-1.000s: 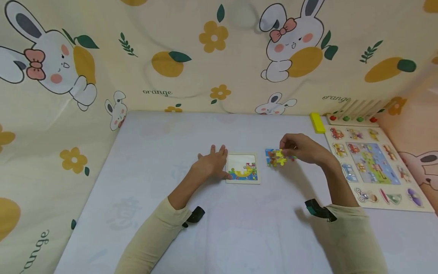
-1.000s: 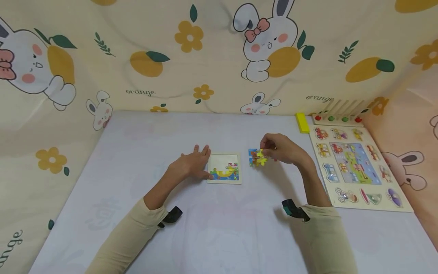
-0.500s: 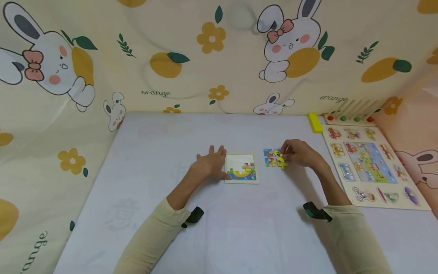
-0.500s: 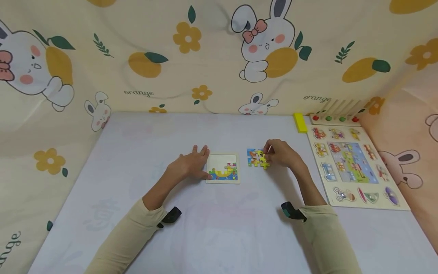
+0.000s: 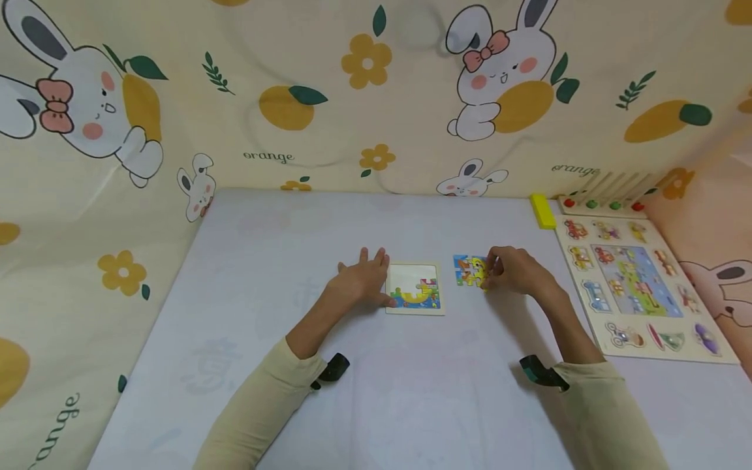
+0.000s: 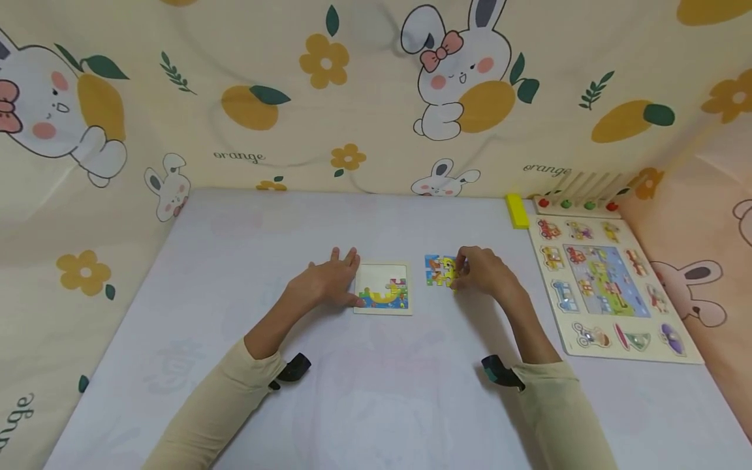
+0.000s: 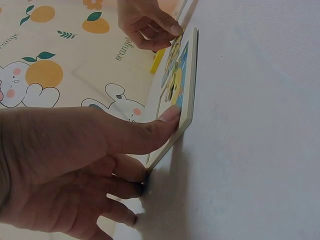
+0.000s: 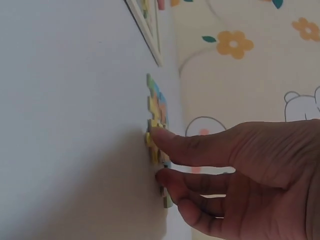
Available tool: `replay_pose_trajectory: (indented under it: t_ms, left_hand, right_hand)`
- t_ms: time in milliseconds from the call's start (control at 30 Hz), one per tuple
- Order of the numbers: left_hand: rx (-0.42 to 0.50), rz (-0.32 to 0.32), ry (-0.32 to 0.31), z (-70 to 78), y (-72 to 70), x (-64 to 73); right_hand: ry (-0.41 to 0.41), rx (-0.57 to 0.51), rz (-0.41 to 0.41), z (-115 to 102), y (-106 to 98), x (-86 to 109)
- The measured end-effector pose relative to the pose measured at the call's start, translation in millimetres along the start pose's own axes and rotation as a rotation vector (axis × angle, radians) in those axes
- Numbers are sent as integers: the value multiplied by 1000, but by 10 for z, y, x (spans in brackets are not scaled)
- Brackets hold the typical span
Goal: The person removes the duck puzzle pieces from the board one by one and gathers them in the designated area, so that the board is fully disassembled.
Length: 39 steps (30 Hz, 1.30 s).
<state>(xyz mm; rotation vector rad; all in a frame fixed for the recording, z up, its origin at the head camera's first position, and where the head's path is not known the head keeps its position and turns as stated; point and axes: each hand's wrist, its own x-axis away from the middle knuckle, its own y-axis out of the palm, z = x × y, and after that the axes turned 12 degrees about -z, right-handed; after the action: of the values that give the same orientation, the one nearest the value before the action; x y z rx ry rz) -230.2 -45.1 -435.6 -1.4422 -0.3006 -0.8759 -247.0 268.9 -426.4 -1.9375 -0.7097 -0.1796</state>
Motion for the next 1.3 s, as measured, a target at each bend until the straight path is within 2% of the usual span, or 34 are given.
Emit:
replay_pose_trajectory:
  t_ms: [400, 733, 967, 1233, 1300]
  left_hand:
    - [-5, -7, -4, 6, -7, 7]
    - [1, -1, -7, 6, -11, 21]
    - [2, 4, -5, 14, -24, 40]
    - [12, -1, -5, 21, -22, 44]
    - [14, 0, -9, 24, -20, 45]
  right_hand:
    - [58, 10, 6, -29, 35, -17]
    - [60, 33, -36, -56, 17, -9]
    - [62, 49, -29, -79, 4, -6]
    - [91, 45, -16, -186, -28, 10]
    - [72, 46, -15, -242, -34, 7]
